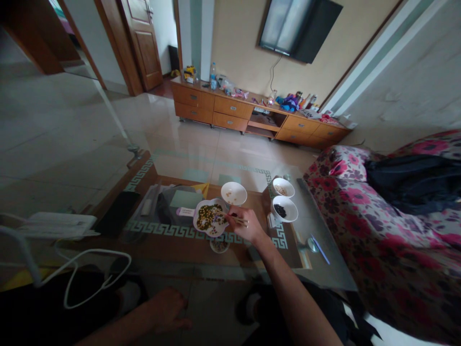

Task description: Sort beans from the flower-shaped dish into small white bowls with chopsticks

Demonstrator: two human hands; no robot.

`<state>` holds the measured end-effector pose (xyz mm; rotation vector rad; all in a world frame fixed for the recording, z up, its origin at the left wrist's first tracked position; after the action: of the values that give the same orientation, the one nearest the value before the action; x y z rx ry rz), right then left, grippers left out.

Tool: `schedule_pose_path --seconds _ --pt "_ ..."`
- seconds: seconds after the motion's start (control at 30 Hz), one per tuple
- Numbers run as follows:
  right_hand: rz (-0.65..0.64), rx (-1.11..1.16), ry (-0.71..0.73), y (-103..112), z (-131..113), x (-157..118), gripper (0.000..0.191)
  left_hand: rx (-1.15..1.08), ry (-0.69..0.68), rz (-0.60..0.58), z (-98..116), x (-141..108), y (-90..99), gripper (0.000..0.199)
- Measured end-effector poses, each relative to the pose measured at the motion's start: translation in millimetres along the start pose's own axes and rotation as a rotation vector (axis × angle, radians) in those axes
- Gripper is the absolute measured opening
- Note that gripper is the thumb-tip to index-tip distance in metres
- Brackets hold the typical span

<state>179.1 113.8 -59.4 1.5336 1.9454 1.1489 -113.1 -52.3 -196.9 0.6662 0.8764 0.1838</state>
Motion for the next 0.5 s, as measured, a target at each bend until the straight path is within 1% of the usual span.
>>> schedule_pose_path --seconds 0.17,0.27,0.4,0.47,0.5 --pt "0.011 0.029 0.011 -0.7 -2.7 0.1 0.030 -0.020 -0.006 0.022 -3.5 2.0 -4.3 0.076" --pt "0.116 0.080 -0.018 8.4 -0.7 0.0 0.031 -0.029 -0.002 0.013 -3.1 2.4 -4.4 0.079" --pt "0.320 0.138 -0.150 27.7 9.5 -0.3 0.033 -0.026 -0.005 -0.001 -1.1 -0.2 -3.0 0.076" --pt "0.355 0.177 -0.189 31.6 12.1 -0.6 0.035 -0.030 -0.009 -0.004 -2.5 -1.1 -3.6 0.073" --pt "0.352 0.205 -0.186 31.1 11.9 -0.4 0.035 -0.036 -0.010 -0.002 -4.0 -1.3 -4.0 0.072"
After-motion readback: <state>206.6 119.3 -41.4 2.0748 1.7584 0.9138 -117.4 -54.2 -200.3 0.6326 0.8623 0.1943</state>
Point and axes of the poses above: each hand's wrist, its own x-axis towards the middle knuckle, its own y-axis out of the back of the hand, z = x × y, the point moved 1 cm from there along x, towards the middle knuckle, and after that the axes turned 6 degrees about -x, right-handed, at the moved point
